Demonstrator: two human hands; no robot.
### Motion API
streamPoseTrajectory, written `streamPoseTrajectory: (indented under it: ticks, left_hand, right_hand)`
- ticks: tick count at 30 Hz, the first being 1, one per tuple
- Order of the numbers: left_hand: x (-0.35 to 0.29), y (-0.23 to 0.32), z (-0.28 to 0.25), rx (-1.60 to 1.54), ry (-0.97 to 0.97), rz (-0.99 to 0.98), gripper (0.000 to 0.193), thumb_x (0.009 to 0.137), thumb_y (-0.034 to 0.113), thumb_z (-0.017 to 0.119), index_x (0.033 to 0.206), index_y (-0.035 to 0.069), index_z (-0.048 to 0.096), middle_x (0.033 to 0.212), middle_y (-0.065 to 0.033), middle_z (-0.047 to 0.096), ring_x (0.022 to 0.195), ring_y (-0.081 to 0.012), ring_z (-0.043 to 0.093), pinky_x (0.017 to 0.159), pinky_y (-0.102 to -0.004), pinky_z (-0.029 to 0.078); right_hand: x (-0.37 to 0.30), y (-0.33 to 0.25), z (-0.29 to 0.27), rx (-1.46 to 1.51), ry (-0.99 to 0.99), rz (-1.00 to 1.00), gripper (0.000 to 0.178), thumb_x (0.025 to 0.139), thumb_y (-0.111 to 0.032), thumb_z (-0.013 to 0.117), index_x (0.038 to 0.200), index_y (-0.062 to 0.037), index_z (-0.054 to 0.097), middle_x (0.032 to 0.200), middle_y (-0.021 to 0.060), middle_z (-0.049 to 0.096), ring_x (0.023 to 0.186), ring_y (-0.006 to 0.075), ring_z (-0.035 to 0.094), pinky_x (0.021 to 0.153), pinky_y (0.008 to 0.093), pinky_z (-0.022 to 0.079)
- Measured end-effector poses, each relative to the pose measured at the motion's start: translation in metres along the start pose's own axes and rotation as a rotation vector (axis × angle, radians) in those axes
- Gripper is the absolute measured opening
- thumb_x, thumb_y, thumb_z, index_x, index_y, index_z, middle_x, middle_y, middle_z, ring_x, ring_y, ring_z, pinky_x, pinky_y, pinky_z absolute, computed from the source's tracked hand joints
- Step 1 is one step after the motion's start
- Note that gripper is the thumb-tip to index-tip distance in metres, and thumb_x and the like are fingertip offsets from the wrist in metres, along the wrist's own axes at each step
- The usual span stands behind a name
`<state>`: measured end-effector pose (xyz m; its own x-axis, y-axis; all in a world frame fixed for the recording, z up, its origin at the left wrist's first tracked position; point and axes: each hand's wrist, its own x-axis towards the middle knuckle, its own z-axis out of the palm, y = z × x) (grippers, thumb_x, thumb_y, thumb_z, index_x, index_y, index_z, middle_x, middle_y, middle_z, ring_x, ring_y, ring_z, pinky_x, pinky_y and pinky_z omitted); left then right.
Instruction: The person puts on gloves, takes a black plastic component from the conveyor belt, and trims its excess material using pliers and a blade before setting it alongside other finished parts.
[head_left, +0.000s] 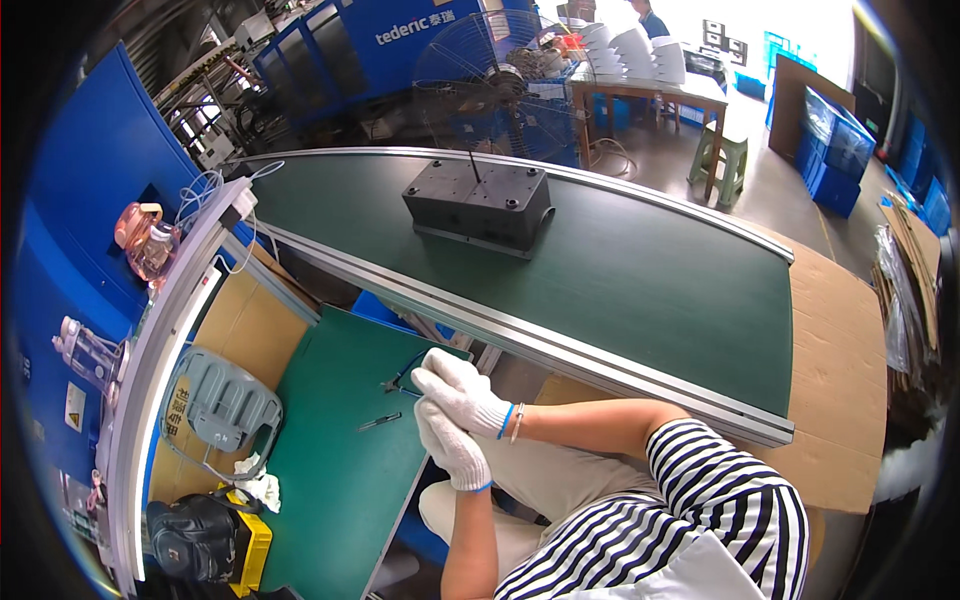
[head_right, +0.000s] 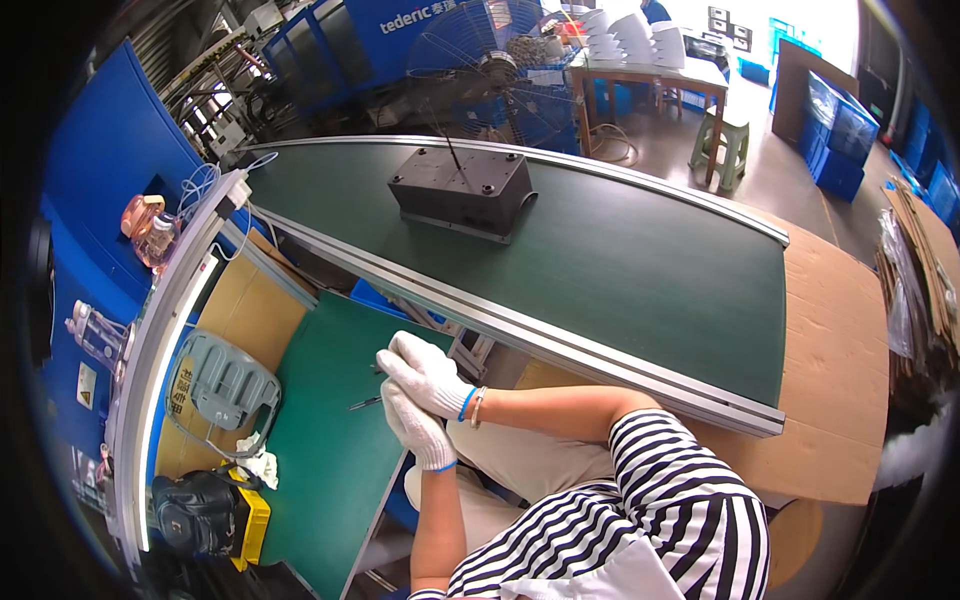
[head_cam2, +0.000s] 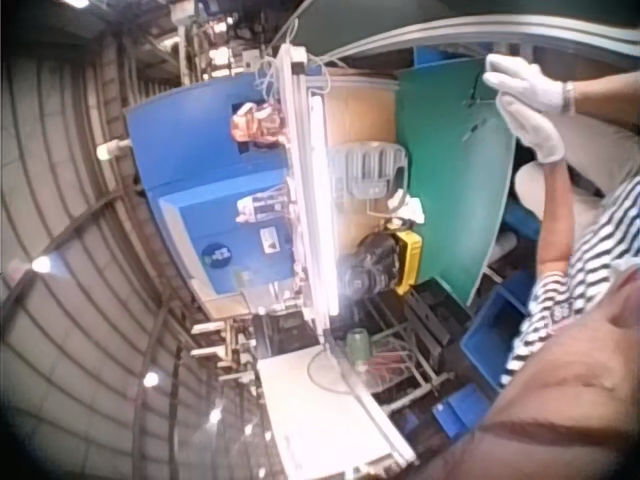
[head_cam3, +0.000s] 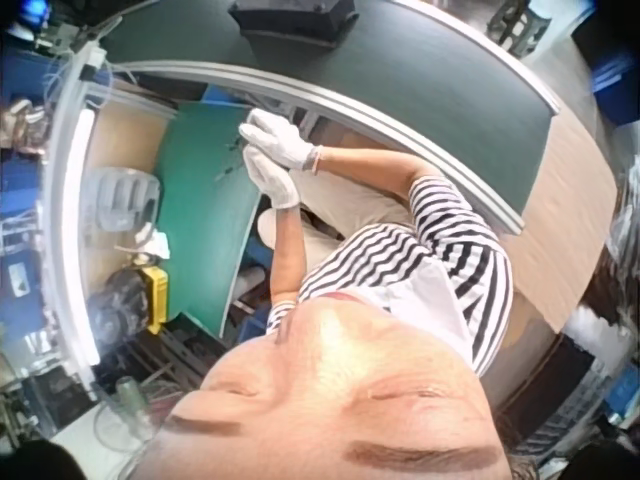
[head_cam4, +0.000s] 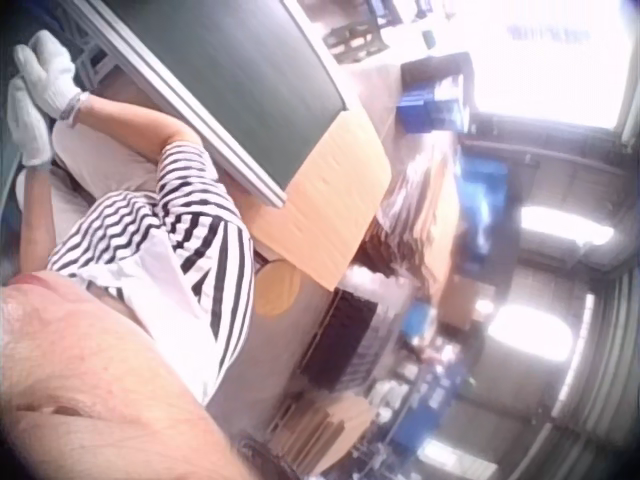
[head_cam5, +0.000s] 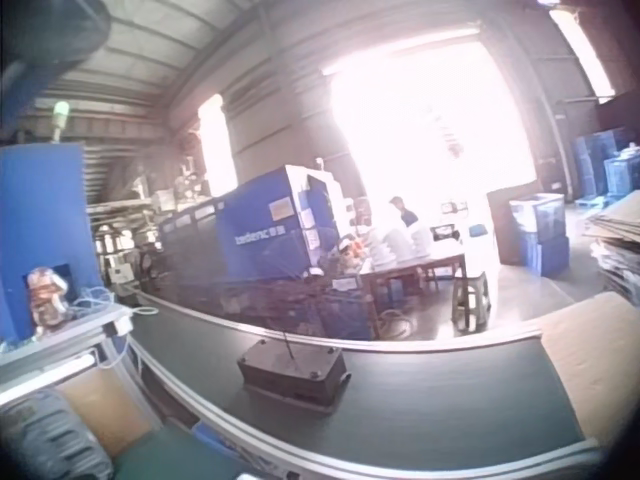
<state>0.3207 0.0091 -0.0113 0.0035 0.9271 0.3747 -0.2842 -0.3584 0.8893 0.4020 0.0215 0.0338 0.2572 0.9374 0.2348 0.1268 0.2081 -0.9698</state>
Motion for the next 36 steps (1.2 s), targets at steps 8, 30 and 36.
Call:
streamPoseTrajectory:
  ticks: [8,30,36]
  left_hand:
    - [-0.039,0.020,0.017,0.039,-0.202,-0.181,0.055,0.106,0.036,0.039,0.142,-0.005,0.039,0.136,-0.0149,0.048,0.125,-0.0220,0.047,0.107,-0.0337,0.035]
    - [-0.027,0.218,0.022,-0.639,-0.701,0.202,0.036,0.102,0.038,0.043,0.114,0.007,0.057,0.122,-0.0161,0.049,0.120,-0.0344,0.045,0.103,-0.0514,0.039]
    - [-0.019,0.194,0.027,-0.982,-1.033,0.380,0.057,0.100,0.063,0.032,0.098,0.027,0.076,0.142,-0.0261,0.035,0.132,-0.0426,0.033,0.110,-0.0543,0.031]
  right_hand:
    - [0.001,0.018,-0.026,0.067,-0.005,0.044,0.043,0.100,-0.041,0.051,0.078,-0.0038,0.051,0.065,-0.0002,0.043,0.066,0.0107,0.039,0.061,0.0312,0.040]
    - [0.007,0.079,-0.199,0.272,0.229,0.428,0.045,0.097,-0.041,0.058,0.063,-0.0148,0.045,0.056,-0.0057,0.039,0.053,0.0082,0.034,0.050,0.0284,0.030]
    - [-0.001,0.073,-0.200,0.254,0.171,0.440,0.046,0.097,-0.043,0.056,0.063,-0.0164,0.040,0.057,-0.0070,0.037,0.048,0.0062,0.031,0.044,0.0269,0.026]
